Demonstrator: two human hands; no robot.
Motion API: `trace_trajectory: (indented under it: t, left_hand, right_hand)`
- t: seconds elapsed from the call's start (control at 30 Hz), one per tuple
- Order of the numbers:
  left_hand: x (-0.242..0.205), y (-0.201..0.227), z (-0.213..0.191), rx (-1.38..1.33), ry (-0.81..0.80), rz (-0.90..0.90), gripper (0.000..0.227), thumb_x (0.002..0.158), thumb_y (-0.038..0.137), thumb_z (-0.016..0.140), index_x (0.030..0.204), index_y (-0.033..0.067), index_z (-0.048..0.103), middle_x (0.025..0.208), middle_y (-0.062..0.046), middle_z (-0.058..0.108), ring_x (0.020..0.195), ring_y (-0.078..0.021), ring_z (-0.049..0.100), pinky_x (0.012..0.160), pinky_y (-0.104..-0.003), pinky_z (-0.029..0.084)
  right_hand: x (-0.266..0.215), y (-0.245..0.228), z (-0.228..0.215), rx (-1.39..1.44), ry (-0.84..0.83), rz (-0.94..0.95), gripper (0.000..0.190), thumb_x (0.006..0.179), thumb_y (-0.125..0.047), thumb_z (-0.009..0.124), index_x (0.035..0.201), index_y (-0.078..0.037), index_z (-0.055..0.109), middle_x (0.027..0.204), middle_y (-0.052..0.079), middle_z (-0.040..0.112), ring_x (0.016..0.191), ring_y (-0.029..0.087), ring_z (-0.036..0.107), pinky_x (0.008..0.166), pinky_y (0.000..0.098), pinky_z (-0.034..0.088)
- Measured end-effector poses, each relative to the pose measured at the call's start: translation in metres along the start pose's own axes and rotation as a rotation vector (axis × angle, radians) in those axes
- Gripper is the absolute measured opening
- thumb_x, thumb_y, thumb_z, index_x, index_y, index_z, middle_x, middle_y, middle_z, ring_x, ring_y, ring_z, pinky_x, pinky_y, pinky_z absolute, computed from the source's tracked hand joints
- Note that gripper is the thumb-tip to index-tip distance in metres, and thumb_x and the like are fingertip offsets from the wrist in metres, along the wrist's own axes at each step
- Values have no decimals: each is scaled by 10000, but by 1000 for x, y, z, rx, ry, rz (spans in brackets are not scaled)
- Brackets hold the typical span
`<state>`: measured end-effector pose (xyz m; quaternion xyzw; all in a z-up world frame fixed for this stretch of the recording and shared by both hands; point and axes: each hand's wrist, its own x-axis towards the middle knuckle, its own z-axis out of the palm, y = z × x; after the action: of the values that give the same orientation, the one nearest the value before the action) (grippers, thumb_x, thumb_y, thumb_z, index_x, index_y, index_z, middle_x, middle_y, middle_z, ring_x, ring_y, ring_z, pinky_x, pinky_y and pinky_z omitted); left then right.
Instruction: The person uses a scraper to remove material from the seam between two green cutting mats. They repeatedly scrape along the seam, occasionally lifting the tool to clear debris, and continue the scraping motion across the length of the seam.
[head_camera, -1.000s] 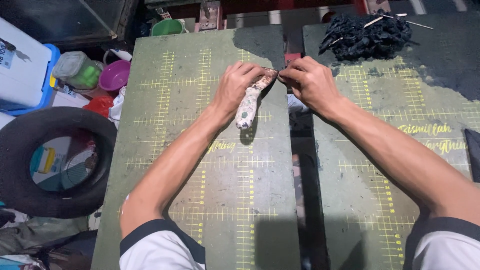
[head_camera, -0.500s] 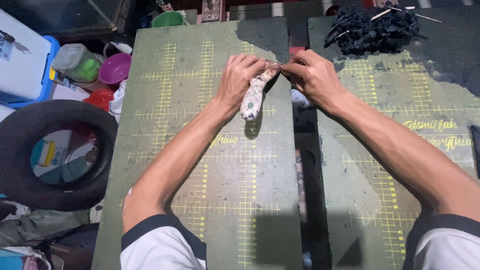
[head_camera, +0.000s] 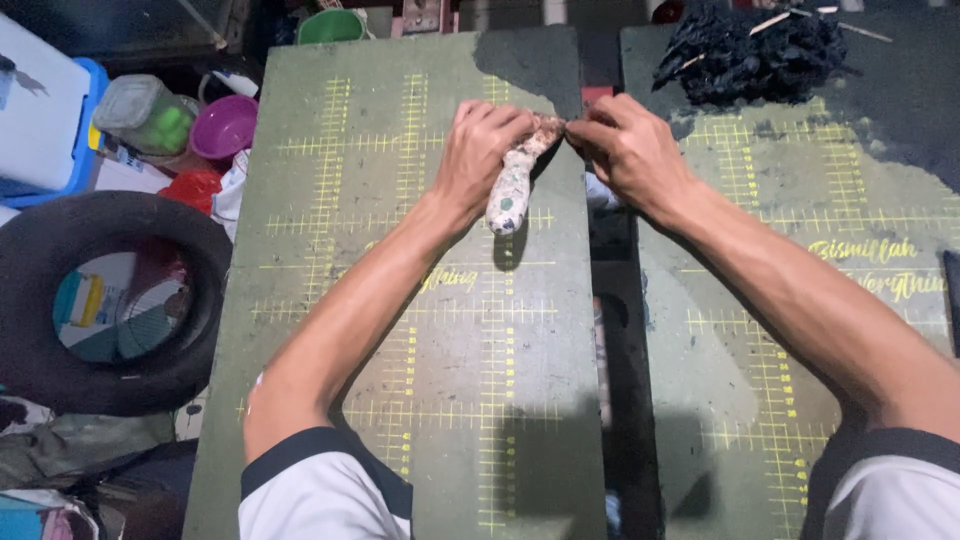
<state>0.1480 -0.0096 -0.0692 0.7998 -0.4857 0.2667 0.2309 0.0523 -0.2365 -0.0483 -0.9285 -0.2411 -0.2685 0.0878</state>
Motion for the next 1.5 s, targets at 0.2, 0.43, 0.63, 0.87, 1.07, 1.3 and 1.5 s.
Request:
trace_trajectory:
  t: [0.2, 0.43, 0.63, 0.87, 1.07, 1.3, 1.5]
  left_hand:
    - [-9, -25, 27, -160, 51, 13, 100, 952, 320, 681, 940, 223, 660, 942, 28, 686, 856, -208, 654, 928, -334, 456]
    - [-5, -15, 17, -136, 58, -6, 84, 936, 291, 694, 912, 217, 662, 890, 38, 682, 819, -206, 673, 898, -341, 468]
    - [-6, -18, 22, -149, 79, -9, 91, 936, 292, 699, 907, 216, 658, 873, 31, 676, 802, -205, 666, 913, -342, 463]
    - [-2, -12, 10, -129, 19, -28, 46, 925, 241, 685, 968, 239, 668, 984, 55, 711, 876, -199, 680, 957, -336, 454]
    - [-5, -15, 14, -140, 35, -21, 38, 934, 237, 685, 970, 239, 670, 1006, 53, 712, 891, -194, 666, 1006, -350, 424]
    - [-4, -15, 18, -150, 4, -48, 64, 998, 252, 605, 1006, 252, 668, 1038, 79, 702, 895, -171, 664, 993, -346, 439]
    - [-2, -12, 12, -92, 49, -13, 55, 997, 251, 649, 959, 224, 678, 1007, 51, 729, 847, -183, 675, 988, -358, 443]
  right_hand:
    - [-5, 10, 17, 47, 164, -16, 71, 1002, -149, 729, 1024, -95, 769, 941, 90, 645, 855, 302, 671, 731, 404, 570]
    - [-9, 21, 32, -6, 176, -45, 90, 1019, -115, 689, 977, -135, 766, 914, 51, 646, 823, 258, 665, 716, 364, 561]
    - [-6, 18, 24, 30, 168, -48, 91, 994, -103, 687, 985, -125, 774, 917, 72, 651, 821, 273, 665, 719, 385, 566]
    - [-3, 17, 27, -33, 162, -18, 92, 1016, -131, 683, 999, -142, 773, 905, 65, 633, 804, 263, 658, 689, 379, 563]
    - [2, 3, 4, 18, 119, -36, 90, 999, -104, 705, 969, -94, 790, 884, 99, 648, 796, 253, 665, 716, 364, 577]
    - [-5, 22, 29, 6, 157, -27, 81, 990, -103, 698, 995, -128, 775, 934, 86, 610, 827, 285, 642, 714, 400, 560]
    - [1, 14, 16, 112, 168, -43, 55, 974, -97, 723, 985, -76, 772, 914, 108, 626, 822, 306, 650, 722, 409, 561]
